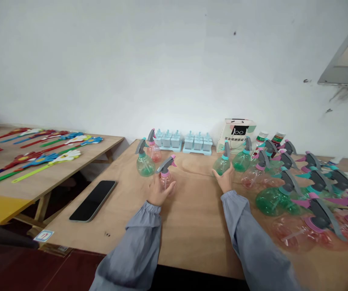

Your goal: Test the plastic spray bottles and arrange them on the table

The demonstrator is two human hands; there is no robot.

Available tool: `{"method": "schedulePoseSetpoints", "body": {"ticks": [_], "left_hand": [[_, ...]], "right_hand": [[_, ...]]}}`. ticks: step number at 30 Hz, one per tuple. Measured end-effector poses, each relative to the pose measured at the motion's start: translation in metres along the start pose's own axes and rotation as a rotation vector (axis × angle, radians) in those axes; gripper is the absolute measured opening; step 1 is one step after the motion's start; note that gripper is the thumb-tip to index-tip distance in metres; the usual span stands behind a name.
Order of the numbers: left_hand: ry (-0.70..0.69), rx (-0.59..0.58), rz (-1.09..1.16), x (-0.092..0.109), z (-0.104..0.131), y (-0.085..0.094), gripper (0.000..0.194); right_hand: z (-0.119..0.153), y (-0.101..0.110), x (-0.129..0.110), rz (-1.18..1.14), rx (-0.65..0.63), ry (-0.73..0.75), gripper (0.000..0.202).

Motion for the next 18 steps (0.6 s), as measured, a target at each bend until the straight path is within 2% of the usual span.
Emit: {"method": "schedulePoseSetpoints", "body": {"ticks": [7, 14, 18], "left_hand": [[-0.023, -0.006, 0.012, 0.0, -0.001, 0.0, 0.059], [-0.016, -0.028, 0.03, -0.002, 0.001, -0.002, 0.061], [-0.008, -0.052, 0.037, -0.002, 0.002, -0.003, 0.064]], "right_hand": [[-0.025, -0.025, 0.03, -0.062, -0.015, -0.242, 0.107], [-0.038, -0.034, 0.037, -0.073, 0.003, -0.266, 0.103], [-0.036, -0.032, 0.039, -0.091, -0.02, -0.277, 0.108]]}}
Point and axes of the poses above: each hand's wrist, its own z-axis away from the middle knuckle, its own y-axis out of the back of the hand, x = y × z, the point moved 1 cm from there along -z, towards the middle knuckle, and after that the axes turned 8 degrees about y, right-handed, at the moved point
